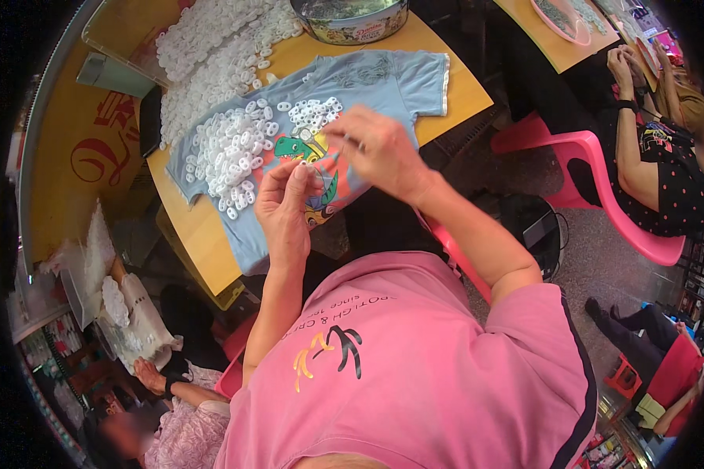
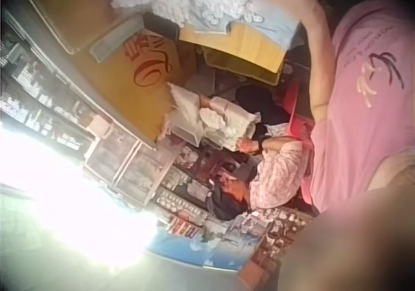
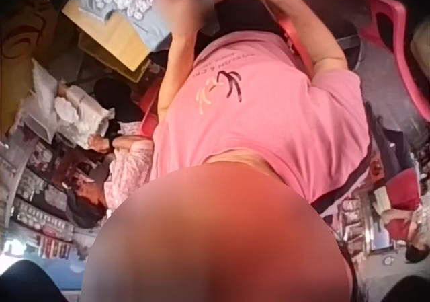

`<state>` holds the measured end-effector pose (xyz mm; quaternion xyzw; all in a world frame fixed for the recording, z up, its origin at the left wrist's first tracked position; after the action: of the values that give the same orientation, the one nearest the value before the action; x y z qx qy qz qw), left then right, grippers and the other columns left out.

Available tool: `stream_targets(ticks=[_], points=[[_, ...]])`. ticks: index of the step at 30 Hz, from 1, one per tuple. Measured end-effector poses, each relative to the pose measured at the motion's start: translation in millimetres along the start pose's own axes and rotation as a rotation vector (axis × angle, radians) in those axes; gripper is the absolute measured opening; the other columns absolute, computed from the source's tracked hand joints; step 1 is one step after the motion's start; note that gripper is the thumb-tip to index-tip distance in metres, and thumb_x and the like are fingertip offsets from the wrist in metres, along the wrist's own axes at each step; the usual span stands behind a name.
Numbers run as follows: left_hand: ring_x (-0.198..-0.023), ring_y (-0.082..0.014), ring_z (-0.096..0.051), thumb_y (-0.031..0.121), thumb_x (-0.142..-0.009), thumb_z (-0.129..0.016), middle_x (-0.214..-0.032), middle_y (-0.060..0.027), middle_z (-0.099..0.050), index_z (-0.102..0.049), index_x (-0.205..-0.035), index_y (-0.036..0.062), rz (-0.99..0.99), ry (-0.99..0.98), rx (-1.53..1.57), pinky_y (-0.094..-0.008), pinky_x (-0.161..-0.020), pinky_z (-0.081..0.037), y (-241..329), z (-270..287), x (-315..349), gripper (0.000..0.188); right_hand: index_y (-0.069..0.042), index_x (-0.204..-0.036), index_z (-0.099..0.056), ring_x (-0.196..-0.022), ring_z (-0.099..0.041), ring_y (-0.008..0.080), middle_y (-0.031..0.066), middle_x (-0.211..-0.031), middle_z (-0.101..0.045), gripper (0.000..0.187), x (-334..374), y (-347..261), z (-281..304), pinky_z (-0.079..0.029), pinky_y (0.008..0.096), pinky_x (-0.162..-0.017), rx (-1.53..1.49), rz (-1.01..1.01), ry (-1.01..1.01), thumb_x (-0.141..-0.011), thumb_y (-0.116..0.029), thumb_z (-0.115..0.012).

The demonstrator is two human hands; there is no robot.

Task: Attaching white plastic rings to colorful fabric garment accessories at a manual workstation.

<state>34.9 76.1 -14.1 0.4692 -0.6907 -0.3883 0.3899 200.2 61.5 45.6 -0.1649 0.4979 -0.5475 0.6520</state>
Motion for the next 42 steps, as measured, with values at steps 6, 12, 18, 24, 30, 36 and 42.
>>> stream_targets(ticks=[6, 12, 18, 24, 30, 36, 42], points=[[-0.077, -0.0086, -0.061, 0.008, -0.094, -0.063, -0.086, -0.004, -0.065, -0.061, -0.103, 0.0, -0.134, -0.021, -0.13, -0.0226, -0.07, -0.051, 0, 7, 0, 0.012, -0.004, -0.092, -0.069, -0.071, -0.063, 0.0197, 0.0078, -0.087, -0.064, 0.01, -25, 50, 28, -0.049, 0.031, -0.061, 0.358, -0.036, -0.03, -0.085, -0.011, -0.068], [-0.078, -0.0081, -0.061, 0.0, -0.093, -0.061, -0.093, -0.0037, -0.061, -0.061, -0.104, -0.0011, -0.226, -0.15, -0.198, -0.0221, -0.071, -0.051, -3, 7, 3, 0.011, -0.006, -0.094, -0.069, -0.082, -0.063, 0.0293, 0.0094, -0.091, -0.063, 0.013, -43, 49, 19, -0.05, 0.0372, -0.071, 0.478, 0.082, -0.096, -0.087, -0.016, -0.065], [-0.079, -0.008, -0.061, 0.0, -0.093, -0.061, -0.094, -0.0028, -0.06, -0.061, -0.104, -0.0008, -0.215, -0.177, -0.171, -0.0217, -0.071, -0.051, -3, 6, 3, 0.011, -0.006, -0.092, -0.068, -0.087, -0.063, 0.0312, 0.0101, -0.093, -0.064, 0.014, -53, 62, 14, -0.05, 0.0396, -0.075, 0.556, 0.027, -0.16, -0.087, -0.017, -0.063], [-0.079, -0.0081, -0.062, 0.0, -0.093, -0.061, -0.095, -0.0028, -0.06, -0.061, -0.104, -0.0006, -0.212, -0.173, -0.182, -0.0217, -0.071, -0.051, -3, 6, 3, 0.012, -0.006, -0.091, -0.069, -0.09, -0.064, 0.0325, 0.0109, -0.092, -0.066, 0.017, -67, 70, 12, -0.049, 0.0412, -0.078, 0.659, -0.121, -0.311, -0.086, -0.021, -0.063], [-0.079, -0.0083, -0.061, 0.0, -0.092, -0.062, -0.094, -0.003, -0.06, -0.061, -0.104, -0.0006, -0.201, -0.171, -0.194, -0.0217, -0.071, -0.051, -3, 6, 3, 0.011, -0.006, -0.088, -0.067, -0.089, -0.064, 0.0329, 0.0107, -0.091, -0.066, 0.015, -71, 68, 3, -0.048, 0.0428, -0.078, 0.71, -0.041, -0.332, -0.085, -0.019, -0.063], [-0.079, -0.0085, -0.061, 0.0, -0.092, -0.062, -0.093, -0.0031, -0.06, -0.062, -0.103, -0.001, -0.228, -0.188, -0.182, -0.0222, -0.071, -0.05, -2, 6, 4, 0.011, -0.005, -0.086, -0.062, -0.087, -0.064, 0.0322, 0.0109, -0.088, -0.065, 0.013, -65, 69, 10, -0.049, 0.0422, -0.077, 0.687, -0.063, -0.332, -0.083, -0.018, -0.062], [-0.079, -0.0087, -0.061, 0.0, -0.092, -0.062, -0.093, -0.0036, -0.061, -0.062, -0.103, -0.0013, -0.224, -0.181, -0.18, -0.0222, -0.071, -0.05, -1, 6, 4, 0.011, -0.004, -0.087, -0.062, -0.086, -0.063, 0.0312, 0.0107, -0.087, -0.064, 0.013, -54, 58, 14, -0.049, 0.041, -0.076, 0.625, -0.006, -0.423, -0.082, -0.017, -0.062]])
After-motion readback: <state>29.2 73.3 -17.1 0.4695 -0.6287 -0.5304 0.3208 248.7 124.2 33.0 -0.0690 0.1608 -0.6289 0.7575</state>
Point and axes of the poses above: each hand's wrist, its own x-axis away from the middle knuckle, its own z-axis out of the back of the hand, y = z × x, the point moved 8 cm from there along -x, towards the middle knuckle
